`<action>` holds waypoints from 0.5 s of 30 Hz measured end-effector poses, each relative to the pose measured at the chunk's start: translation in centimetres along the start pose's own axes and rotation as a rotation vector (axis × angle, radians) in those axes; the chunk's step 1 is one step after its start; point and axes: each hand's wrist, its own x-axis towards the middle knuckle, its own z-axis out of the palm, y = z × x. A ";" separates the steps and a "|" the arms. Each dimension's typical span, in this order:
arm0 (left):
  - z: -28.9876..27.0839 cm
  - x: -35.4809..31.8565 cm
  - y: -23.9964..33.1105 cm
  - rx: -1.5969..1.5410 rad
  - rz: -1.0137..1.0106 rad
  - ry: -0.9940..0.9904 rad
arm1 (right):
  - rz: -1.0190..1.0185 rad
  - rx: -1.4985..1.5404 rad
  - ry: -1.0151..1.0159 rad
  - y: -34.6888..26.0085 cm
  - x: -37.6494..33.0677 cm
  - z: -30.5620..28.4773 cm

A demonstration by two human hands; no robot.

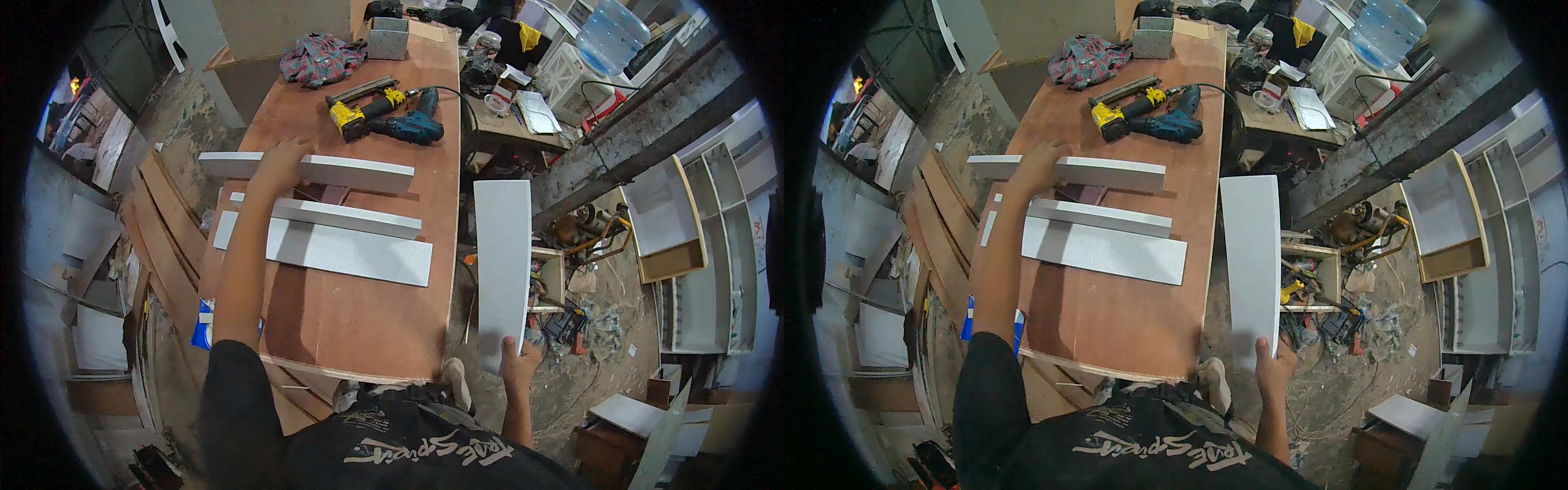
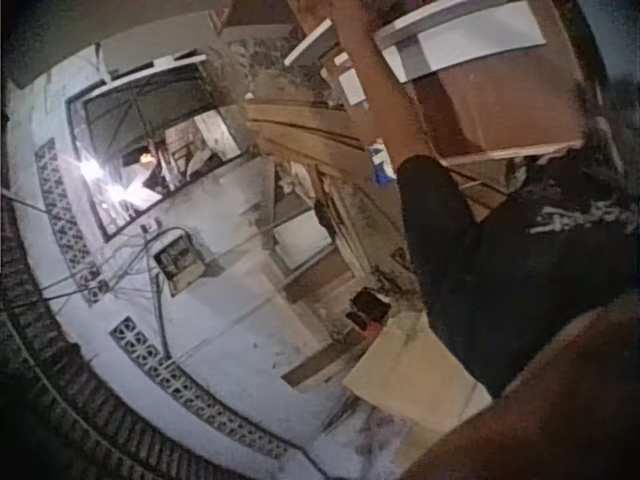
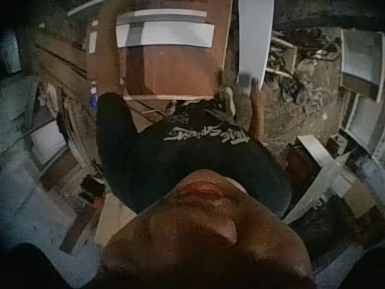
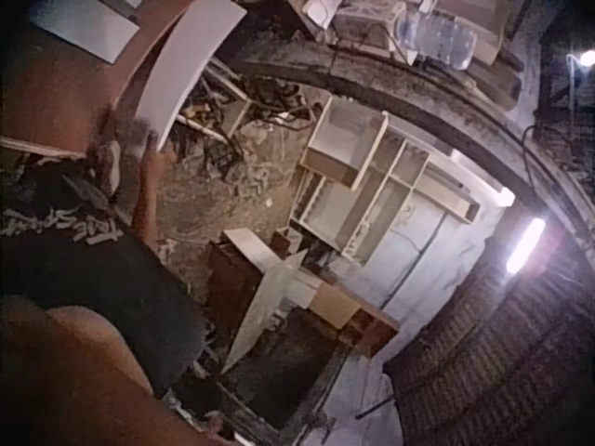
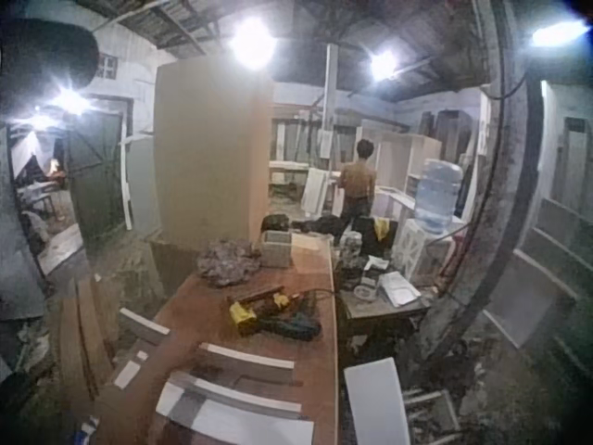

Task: The person arranges white wooden panels on a workbench, applies glue to the edges of the pieces, and uses a pneumatic nail gun to fasten them together into a rectangular frame.

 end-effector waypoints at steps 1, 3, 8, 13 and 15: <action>0.7 0.2 -0.7 0.037 -0.079 -0.181 | -0.004 -0.004 0.010 -0.7 -0.4 -0.3; 1.7 -0.2 -2.7 0.020 -0.040 -0.229 | -0.040 -0.015 0.011 -0.3 -0.6 -0.7; -2.8 -0.8 0.8 -0.053 0.021 -0.217 | 0.166 -0.023 -0.034 1.1 -2.2 -2.5; -4.1 -1.8 1.5 0.096 0.077 -0.368 | 0.130 -0.148 0.059 2.5 -2.8 -2.5; -4.4 -1.5 2.5 -0.011 0.031 -0.420 | 0.054 -0.076 0.155 4.3 -2.8 -2.0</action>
